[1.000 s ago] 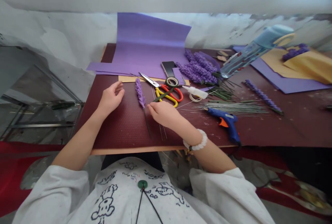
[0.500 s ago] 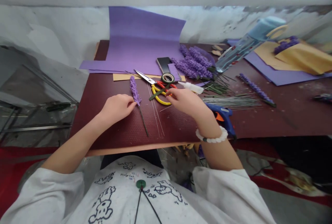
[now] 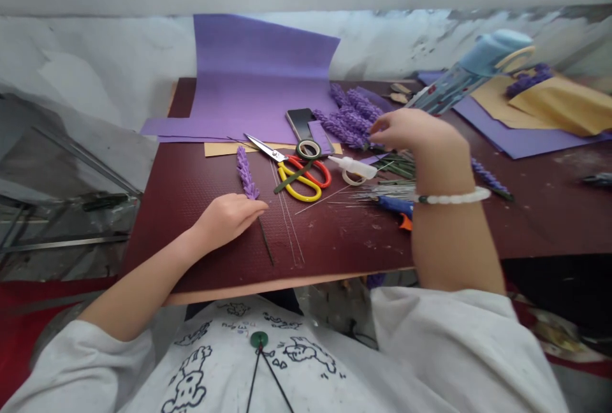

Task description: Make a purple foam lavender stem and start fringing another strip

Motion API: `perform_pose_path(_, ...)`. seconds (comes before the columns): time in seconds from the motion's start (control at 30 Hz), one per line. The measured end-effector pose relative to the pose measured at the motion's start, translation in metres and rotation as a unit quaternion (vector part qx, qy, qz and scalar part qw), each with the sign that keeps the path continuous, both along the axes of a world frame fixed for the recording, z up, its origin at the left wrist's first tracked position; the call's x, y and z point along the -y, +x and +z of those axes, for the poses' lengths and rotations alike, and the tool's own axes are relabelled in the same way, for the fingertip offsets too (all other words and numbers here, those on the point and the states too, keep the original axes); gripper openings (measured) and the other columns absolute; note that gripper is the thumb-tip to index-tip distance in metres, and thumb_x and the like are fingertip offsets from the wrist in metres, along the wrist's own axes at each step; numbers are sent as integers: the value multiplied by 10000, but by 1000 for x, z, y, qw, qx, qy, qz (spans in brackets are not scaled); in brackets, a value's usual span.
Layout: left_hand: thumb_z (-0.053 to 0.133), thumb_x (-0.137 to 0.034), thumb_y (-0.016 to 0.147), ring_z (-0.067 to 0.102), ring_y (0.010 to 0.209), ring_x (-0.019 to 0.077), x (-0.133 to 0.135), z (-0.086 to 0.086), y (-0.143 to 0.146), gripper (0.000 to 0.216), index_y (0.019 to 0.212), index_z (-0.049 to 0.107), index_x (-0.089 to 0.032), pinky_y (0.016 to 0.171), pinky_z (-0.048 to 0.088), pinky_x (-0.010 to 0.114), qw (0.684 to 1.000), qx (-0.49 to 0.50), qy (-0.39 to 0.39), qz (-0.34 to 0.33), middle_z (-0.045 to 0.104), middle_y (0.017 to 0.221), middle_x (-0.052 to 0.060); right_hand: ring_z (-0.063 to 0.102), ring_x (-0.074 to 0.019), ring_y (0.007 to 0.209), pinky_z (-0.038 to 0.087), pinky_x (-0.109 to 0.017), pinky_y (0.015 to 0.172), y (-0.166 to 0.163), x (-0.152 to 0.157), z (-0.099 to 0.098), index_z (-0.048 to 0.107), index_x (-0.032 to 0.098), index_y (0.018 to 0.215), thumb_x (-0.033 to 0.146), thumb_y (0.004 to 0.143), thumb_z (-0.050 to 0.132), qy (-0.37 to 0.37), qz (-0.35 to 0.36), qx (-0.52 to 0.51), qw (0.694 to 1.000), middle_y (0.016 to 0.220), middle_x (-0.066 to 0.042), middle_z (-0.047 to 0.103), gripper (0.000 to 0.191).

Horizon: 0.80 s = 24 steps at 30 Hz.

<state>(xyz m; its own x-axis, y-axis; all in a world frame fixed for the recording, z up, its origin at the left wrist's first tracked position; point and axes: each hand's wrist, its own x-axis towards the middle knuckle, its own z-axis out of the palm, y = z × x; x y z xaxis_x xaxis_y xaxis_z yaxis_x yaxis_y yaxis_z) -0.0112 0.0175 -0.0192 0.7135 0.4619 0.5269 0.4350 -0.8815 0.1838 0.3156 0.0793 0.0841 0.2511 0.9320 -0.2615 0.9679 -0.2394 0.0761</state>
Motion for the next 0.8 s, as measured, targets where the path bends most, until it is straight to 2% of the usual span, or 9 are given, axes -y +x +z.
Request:
perform_pose_path(0.1, 476, -296, 935, 686, 703, 127, 1, 3, -3, 241, 963, 670, -157, 667, 520, 237, 999, 14, -40, 11, 743, 830, 31, 594, -194, 952, 392, -305, 785, 26, -6, -15, 670, 52, 1024, 143, 873, 447, -56, -35, 36, 997, 1048, -195, 654, 284)
perform_pose_path(0.2, 480, -294, 929, 689, 690, 127, 2, 4, -3, 239, 951, 677, -160, 645, 516, 230, 998, 11, -62, 6, 745, 816, 25, 587, -263, 1048, 442, -345, 805, 53, -10, -34, 618, 6, 1089, 194, 907, 449, -100, -100, 80, 987, 1136, -258, 598, 312)
perform_pose_path(0.23, 483, -285, 926, 689, 688, 127, 3, 3, -3, 231, 943, 679, -163, 644, 516, 229, 998, 8, -67, 4, 745, 810, 20, 583, -260, 1063, 465, -355, 825, 62, -10, -41, 593, 22, 1132, 244, 913, 480, -114, -115, 90, 983, 1172, -245, 580, 332)
perform_pose_path(0.3, 488, -272, 921, 690, 687, 127, 3, 2, -3, 221, 928, 682, -168, 647, 516, 228, 997, 2, -75, -2, 744, 805, 13, 589, -197, 1036, 511, -395, 870, 78, -11, -52, 560, 150, 1185, 358, 899, 549, -148, -124, 98, 976, 1208, -110, 576, 354)
perform_pose_path(0.37, 490, -266, 919, 692, 692, 129, 3, 0, -2, 219, 922, 684, -166, 654, 518, 229, 997, -2, -81, -6, 745, 810, 12, 589, -185, 1034, 516, -398, 874, 93, -10, -62, 558, 186, 1188, 368, 900, 548, -167, -101, 87, 977, 1215, -82, 574, 340)
perform_pose_path(0.6, 485, -265, 919, 697, 701, 131, 2, -1, -2, 223, 910, 686, -170, 661, 516, 229, 996, -5, -89, 1, 749, 816, 6, 589, -196, 1046, 516, -399, 866, 126, -10, -91, 549, 185, 1200, 365, 891, 564, -144, -59, 80, 985, 1209, -78, 574, 359)
perform_pose_path(0.7, 481, -268, 919, 699, 705, 132, 2, -1, -3, 228, 907, 688, -173, 657, 514, 229, 996, -7, -86, 6, 751, 821, 7, 588, -195, 1048, 518, -404, 866, 129, -8, -96, 548, 190, 1202, 371, 894, 558, -127, -50, 73, 988, 1213, -75, 571, 357)
perform_pose_path(0.8, 481, -270, 919, 697, 697, 131, 1, -2, -2, 230, 907, 690, -173, 652, 514, 229, 996, -7, -86, 9, 750, 815, 7, 596, -188, 1010, 490, -336, 861, 126, -2, -93, 573, 154, 1146, 306, 869, 590, -105, -38, 52, 992, 1153, -98, 609, 317)
